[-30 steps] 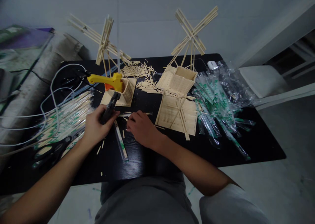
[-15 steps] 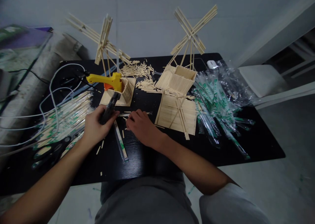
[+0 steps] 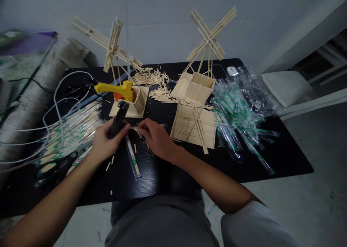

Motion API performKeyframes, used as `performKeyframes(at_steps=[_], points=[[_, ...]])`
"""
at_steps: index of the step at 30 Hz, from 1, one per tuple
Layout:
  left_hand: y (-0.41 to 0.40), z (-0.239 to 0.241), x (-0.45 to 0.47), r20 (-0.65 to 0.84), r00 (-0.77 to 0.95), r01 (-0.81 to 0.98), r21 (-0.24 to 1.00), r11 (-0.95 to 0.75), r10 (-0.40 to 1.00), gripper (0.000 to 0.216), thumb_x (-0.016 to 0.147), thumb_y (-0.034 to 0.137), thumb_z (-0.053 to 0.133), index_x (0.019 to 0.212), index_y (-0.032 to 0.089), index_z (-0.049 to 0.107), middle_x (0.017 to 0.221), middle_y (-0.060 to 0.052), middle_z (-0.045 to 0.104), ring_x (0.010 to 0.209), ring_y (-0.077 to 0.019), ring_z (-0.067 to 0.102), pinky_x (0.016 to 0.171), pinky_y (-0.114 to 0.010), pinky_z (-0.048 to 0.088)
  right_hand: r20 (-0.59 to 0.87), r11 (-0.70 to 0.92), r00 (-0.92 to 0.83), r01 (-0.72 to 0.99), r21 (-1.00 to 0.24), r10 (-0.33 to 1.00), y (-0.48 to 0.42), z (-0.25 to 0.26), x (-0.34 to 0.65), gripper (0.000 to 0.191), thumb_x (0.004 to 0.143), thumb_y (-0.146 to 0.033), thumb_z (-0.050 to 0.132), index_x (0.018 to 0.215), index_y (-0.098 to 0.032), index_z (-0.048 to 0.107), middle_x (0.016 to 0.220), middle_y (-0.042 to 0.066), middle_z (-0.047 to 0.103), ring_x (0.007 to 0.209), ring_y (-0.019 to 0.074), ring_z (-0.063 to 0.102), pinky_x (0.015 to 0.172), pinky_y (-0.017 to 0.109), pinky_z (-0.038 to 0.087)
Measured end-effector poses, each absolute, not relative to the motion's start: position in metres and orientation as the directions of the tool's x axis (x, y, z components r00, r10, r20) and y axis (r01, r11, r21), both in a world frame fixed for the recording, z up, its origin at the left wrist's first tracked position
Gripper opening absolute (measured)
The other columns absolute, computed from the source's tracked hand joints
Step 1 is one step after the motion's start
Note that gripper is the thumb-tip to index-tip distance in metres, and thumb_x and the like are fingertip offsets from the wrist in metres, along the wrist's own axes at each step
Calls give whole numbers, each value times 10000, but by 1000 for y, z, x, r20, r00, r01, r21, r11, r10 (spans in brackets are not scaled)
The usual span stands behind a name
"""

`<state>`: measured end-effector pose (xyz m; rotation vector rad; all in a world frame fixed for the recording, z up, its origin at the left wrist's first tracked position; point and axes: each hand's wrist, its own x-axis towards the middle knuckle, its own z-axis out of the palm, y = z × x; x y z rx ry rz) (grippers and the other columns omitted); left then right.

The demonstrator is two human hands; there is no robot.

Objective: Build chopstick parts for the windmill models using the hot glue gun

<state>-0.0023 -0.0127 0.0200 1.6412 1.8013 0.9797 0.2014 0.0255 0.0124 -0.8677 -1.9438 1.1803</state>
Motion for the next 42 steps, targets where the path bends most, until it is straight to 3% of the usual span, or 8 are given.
performKeyframes(at_steps=[3,6,18,29,42], points=[[-13,22,-1,33,-78,544,839,15,996,338,883,512,639,866,177,678,668,34,620,632,-77,557,651,-196,446,139,195,-509,57,-979,849,25,12,201,67,996,-239,591,998,-176,611,884,-1,712,835,121,693,812,250,518],[-14,26,1,2,-42,500,866,19,999,347,877,512,651,804,173,674,642,32,619,625,-75,559,654,-195,452,96,130,-497,34,-991,863,24,9,199,118,942,-292,673,976,-183,646,917,6,726,866,131,699,815,262,531],[-16,26,1,-48,-42,433,899,62,998,385,858,546,666,845,161,684,632,17,638,602,-81,569,625,-194,466,75,104,-442,41,-994,894,23,8,198,241,804,-363,826,908,-181,707,852,4,744,777,130,681,747,265,532],[-16,27,3,-39,-26,437,898,47,999,364,852,529,682,856,165,687,643,22,639,620,-85,577,646,-202,469,97,156,-417,110,-982,904,22,9,199,233,806,-380,825,857,-175,727,820,9,735,754,131,658,723,259,519],[-15,26,4,-15,-46,456,889,35,999,329,865,501,670,840,173,684,662,27,618,634,-76,558,662,-200,465,-18,-73,-405,-121,-990,914,29,12,199,230,754,-337,846,910,-184,771,868,12,777,792,129,699,793,277,565]])
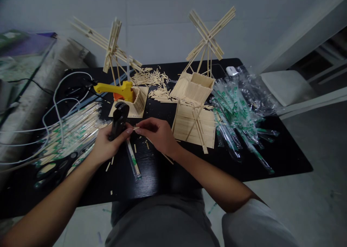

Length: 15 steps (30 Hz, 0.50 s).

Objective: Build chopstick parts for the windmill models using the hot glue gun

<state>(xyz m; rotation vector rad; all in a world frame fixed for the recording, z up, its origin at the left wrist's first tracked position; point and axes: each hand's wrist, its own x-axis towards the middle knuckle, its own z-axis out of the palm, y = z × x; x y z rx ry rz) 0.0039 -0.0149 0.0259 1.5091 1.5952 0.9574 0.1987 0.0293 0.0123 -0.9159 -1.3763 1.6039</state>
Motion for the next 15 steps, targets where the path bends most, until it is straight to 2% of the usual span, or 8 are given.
performKeyframes(at_steps=[6,15], points=[[-16,26,6,-35,-32,441,896,46,999,321,853,496,683,864,175,686,661,31,621,630,-78,555,648,-200,460,-101,-182,-439,-147,-972,893,30,11,199,237,763,-341,836,928,-187,764,880,9,776,808,125,704,790,272,570],[-17,21,4,2,-9,460,888,2,1000,319,835,492,715,875,177,691,744,32,650,700,-73,578,693,-188,456,-115,-199,-457,-140,-970,882,31,11,199,287,769,-387,828,964,-187,760,917,22,778,828,136,703,780,277,566]])
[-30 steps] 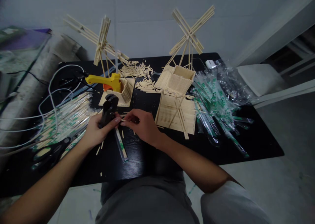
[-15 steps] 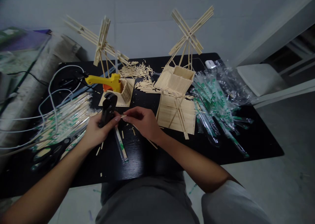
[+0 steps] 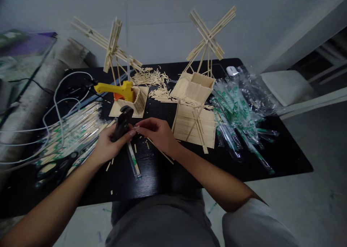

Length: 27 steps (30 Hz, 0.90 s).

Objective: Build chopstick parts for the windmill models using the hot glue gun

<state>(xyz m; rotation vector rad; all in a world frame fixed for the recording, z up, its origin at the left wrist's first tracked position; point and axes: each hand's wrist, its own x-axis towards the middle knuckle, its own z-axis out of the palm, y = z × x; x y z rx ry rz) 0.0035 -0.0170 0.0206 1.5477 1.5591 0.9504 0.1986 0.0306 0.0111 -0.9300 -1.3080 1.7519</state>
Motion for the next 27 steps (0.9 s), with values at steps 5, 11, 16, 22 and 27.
performKeyframes(at_steps=[5,11,16,22,27], points=[[-18,21,4,26,-38,454,891,-6,999,323,849,500,693,859,177,687,714,38,633,666,-68,556,673,-189,444,-60,-114,-457,-91,-989,887,29,12,198,225,830,-349,773,969,-174,750,939,31,780,829,129,702,774,262,556],[-15,20,2,60,-168,473,881,27,984,336,819,508,721,867,178,682,744,30,647,674,-73,555,667,-196,441,67,237,-592,215,-947,803,19,7,196,78,871,-160,702,945,-153,727,825,16,750,723,107,675,724,234,522],[-14,18,3,58,-216,475,878,53,975,359,773,510,765,851,175,663,744,32,637,659,-71,540,652,-195,440,173,560,-710,356,-748,683,15,-2,195,51,903,-141,699,943,-140,731,880,62,745,878,164,663,857,297,517],[-13,22,4,78,-281,418,907,49,956,314,771,460,773,852,179,658,830,15,672,746,-78,590,708,-192,473,318,722,-713,371,-584,624,19,-6,197,154,978,-250,640,1011,-135,738,974,94,722,972,204,612,977,365,503],[-12,27,6,81,-333,347,937,42,940,302,732,392,809,821,181,611,845,16,692,753,-75,599,720,-188,486,331,699,-632,512,-499,700,24,0,199,253,1000,-292,600,1162,-141,724,1272,139,682,1230,270,566,1067,454,468]])
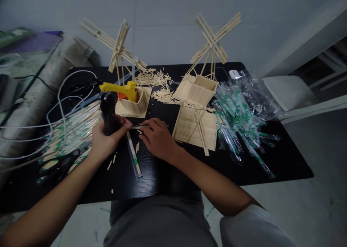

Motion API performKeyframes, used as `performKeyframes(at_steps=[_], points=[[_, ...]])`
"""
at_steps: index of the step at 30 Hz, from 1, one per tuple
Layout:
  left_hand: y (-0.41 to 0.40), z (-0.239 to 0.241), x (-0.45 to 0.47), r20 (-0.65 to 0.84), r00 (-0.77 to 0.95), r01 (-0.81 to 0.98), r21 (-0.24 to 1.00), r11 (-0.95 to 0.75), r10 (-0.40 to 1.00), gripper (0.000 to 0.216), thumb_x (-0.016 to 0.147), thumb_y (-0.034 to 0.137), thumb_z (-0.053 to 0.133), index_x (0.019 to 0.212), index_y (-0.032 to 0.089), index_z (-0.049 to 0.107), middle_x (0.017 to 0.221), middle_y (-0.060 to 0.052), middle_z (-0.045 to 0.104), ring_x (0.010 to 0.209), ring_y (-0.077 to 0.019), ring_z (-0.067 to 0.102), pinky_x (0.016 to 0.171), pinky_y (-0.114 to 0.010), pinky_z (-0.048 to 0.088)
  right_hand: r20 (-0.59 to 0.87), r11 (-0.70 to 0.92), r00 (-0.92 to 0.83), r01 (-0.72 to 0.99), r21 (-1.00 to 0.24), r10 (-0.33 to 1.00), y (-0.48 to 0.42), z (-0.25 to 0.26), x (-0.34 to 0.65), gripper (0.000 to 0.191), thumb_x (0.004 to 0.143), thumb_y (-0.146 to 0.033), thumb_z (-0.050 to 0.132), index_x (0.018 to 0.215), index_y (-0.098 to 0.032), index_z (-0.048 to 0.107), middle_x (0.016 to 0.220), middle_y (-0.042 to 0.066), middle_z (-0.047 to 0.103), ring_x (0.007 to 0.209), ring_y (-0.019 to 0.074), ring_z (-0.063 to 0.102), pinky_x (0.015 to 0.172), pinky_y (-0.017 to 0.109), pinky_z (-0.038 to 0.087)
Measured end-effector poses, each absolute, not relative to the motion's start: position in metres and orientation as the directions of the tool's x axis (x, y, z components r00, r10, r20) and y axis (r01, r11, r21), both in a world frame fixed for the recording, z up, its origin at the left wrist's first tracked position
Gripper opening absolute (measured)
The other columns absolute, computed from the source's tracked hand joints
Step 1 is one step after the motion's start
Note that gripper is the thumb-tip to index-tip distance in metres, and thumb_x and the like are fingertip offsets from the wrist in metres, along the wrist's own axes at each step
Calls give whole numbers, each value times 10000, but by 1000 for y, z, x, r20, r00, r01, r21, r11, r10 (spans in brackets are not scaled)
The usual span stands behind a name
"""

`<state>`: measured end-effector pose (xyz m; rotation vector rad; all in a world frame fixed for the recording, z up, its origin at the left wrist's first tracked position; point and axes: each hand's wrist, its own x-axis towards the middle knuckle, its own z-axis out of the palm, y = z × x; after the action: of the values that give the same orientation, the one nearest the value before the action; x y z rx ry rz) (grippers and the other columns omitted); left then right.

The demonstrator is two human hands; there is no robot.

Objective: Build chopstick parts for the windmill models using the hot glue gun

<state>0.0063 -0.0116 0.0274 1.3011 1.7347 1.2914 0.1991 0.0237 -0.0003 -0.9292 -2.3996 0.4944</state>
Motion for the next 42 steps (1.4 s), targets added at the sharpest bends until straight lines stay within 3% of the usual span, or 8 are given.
performKeyframes(at_steps=[5,14,28,36,42], points=[[-11,27,7,56,-345,327,943,64,937,323,712,394,826,846,182,622,827,14,692,682,-68,578,661,-189,482,255,704,-679,540,-460,688,24,-1,198,357,1028,-326,557,1301,-119,659,1471,117,609,1442,288,466,1171,485,389],[-10,27,8,81,-363,365,929,62,928,298,711,376,828,825,177,638,796,16,663,701,-70,582,660,-179,490,207,677,-678,555,-483,705,25,1,199,376,1064,-342,481,1342,-144,639,1455,102,632,1480,269,448,1220,490,312],[-12,26,5,83,-377,384,920,74,922,368,696,442,840,845,185,623,767,28,624,681,-70,543,635,-183,469,254,683,-654,565,-463,713,25,-4,199,335,1033,-358,546,1226,-119,681,1394,138,658,1409,297,506,1179,497,386],[-10,24,3,112,-359,418,907,52,927,323,737,432,806,857,188,632,795,27,619,718,-68,551,683,-180,482,232,656,-630,604,-452,741,24,-1,199,364,1046,-318,521,1285,-79,659,1401,146,660,1407,292,521,1178,496,378],[-10,25,3,92,-367,398,915,67,926,359,715,457,823,859,190,632,779,26,618,698,-75,545,669,-195,484,269,560,-492,704,-436,828,28,-1,201,301,1052,-261,492,1071,-85,735,1172,156,749,1169,275,647,1059,443,454]])
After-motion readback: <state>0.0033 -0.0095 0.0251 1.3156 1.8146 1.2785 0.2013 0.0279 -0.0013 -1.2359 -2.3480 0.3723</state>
